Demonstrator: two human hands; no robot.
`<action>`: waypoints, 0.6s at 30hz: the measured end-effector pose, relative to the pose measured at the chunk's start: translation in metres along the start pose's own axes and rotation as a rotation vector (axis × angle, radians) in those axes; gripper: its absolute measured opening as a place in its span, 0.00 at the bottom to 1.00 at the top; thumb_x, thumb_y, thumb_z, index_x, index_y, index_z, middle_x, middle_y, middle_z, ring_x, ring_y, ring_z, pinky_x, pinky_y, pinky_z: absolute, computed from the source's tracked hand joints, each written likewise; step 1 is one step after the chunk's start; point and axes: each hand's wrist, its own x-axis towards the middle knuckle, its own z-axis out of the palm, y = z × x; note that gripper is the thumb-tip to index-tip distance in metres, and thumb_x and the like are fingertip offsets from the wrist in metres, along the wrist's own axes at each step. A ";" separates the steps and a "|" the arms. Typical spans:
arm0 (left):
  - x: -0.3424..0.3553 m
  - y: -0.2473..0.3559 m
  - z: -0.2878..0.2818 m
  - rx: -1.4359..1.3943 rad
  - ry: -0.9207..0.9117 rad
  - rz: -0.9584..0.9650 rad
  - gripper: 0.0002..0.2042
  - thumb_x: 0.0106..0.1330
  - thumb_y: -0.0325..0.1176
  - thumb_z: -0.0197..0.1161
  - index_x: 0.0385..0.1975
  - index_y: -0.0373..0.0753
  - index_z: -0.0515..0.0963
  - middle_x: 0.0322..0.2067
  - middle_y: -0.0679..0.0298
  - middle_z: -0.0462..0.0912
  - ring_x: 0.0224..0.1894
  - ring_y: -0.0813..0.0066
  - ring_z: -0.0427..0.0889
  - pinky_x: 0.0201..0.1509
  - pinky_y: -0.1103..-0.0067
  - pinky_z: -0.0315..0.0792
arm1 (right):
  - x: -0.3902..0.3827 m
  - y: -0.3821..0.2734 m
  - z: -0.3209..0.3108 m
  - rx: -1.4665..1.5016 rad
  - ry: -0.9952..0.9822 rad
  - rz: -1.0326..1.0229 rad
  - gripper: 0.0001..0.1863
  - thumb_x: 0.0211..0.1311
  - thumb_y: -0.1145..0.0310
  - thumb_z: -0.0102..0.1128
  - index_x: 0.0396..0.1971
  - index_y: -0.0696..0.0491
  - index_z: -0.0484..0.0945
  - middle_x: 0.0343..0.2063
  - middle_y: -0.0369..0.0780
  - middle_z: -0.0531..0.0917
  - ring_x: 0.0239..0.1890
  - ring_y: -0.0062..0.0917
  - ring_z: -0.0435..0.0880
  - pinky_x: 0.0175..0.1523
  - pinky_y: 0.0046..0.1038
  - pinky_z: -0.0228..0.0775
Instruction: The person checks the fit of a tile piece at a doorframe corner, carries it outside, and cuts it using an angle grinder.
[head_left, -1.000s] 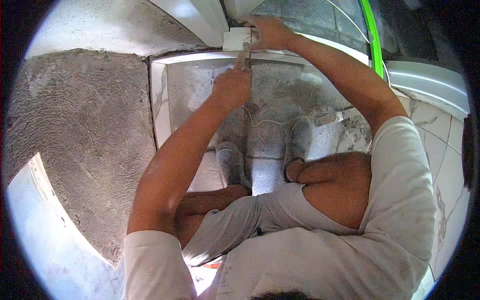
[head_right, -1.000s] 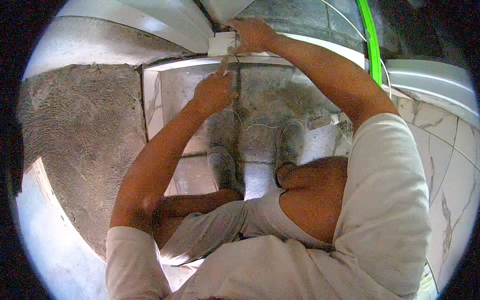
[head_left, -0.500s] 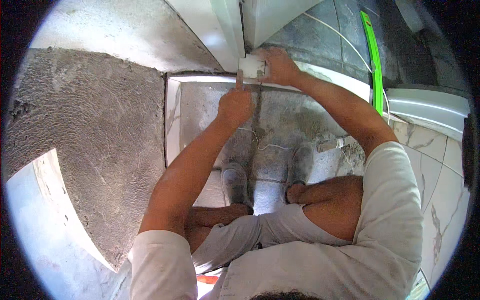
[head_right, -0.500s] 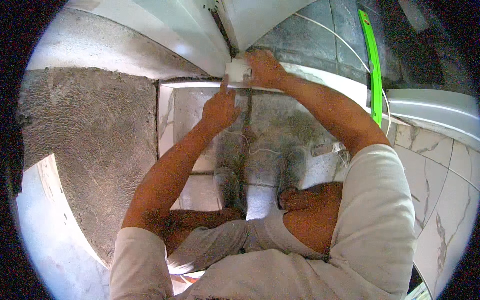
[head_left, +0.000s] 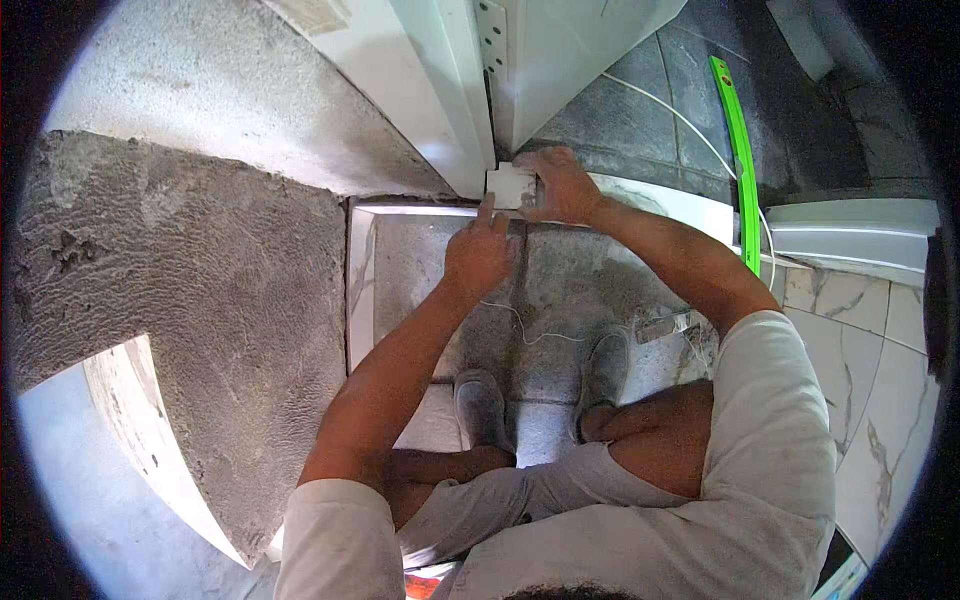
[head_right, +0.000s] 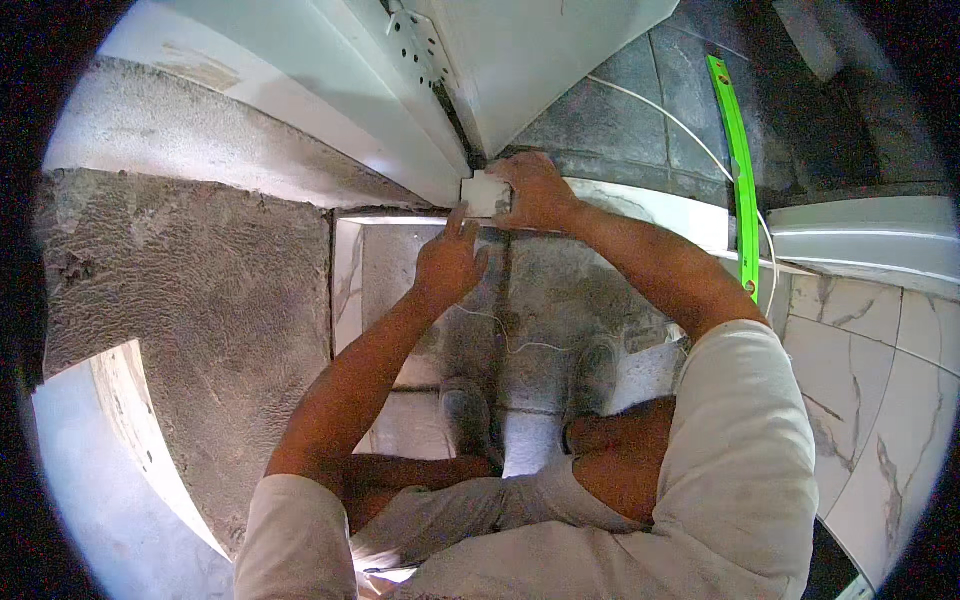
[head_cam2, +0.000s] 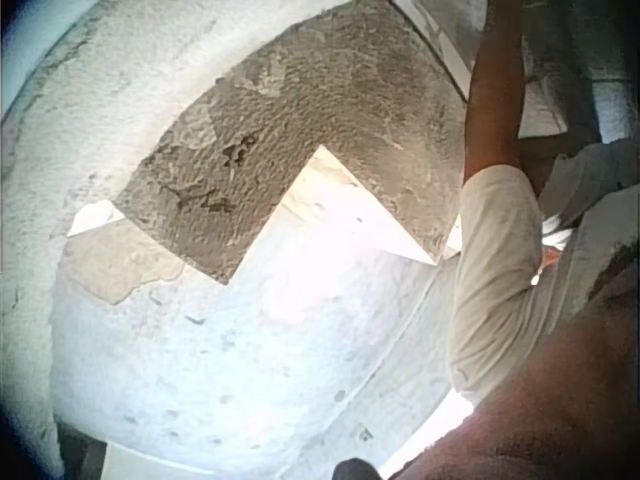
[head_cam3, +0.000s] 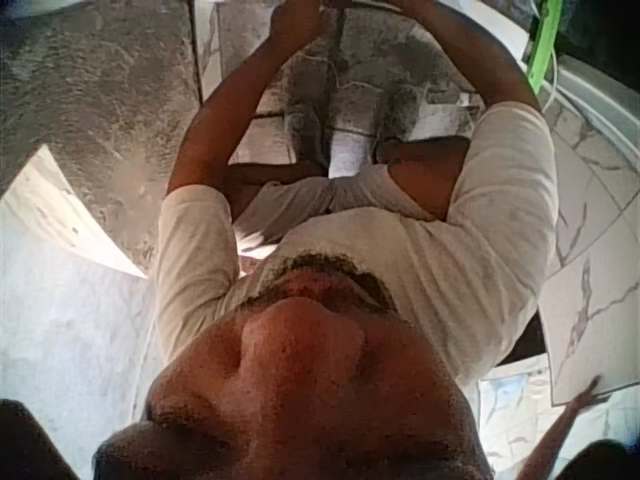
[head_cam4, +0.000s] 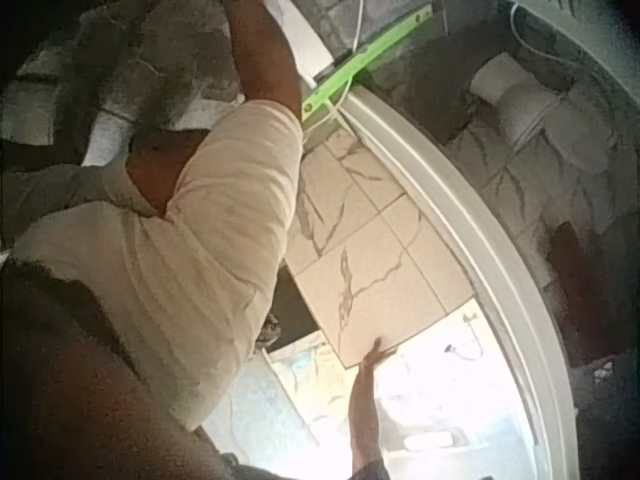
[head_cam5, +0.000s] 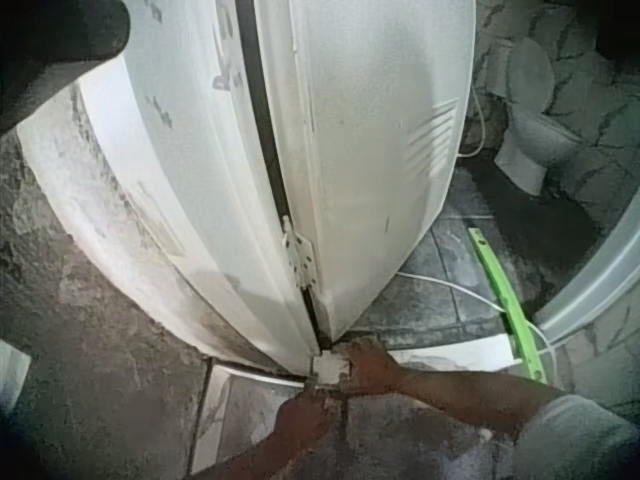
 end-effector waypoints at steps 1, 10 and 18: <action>0.002 -0.001 -0.003 0.001 0.002 0.007 0.20 0.59 0.38 0.65 0.45 0.32 0.73 0.60 0.45 0.66 0.42 0.50 0.83 0.42 0.62 0.79 | -0.001 0.003 0.001 0.006 0.005 0.007 0.40 0.37 0.49 0.74 0.53 0.52 0.73 0.48 0.49 0.79 0.54 0.45 0.74 0.63 0.44 0.57; 0.004 0.030 -0.070 -1.155 0.214 -0.282 0.13 0.61 0.30 0.67 0.42 0.31 0.76 0.34 0.62 0.80 0.38 0.73 0.79 0.43 0.74 0.75 | -0.051 -0.045 -0.056 0.194 0.380 0.092 0.40 0.38 0.53 0.74 0.53 0.53 0.70 0.56 0.49 0.72 0.59 0.46 0.69 0.65 0.47 0.56; 0.047 0.123 -0.164 -1.301 0.020 -0.063 0.14 0.68 0.28 0.61 0.51 0.30 0.74 0.43 0.63 0.80 0.40 0.81 0.77 0.43 0.81 0.74 | -0.053 -0.100 -0.176 0.169 0.719 0.094 0.39 0.39 0.57 0.75 0.56 0.51 0.71 0.49 0.46 0.69 0.51 0.43 0.71 0.56 0.42 0.65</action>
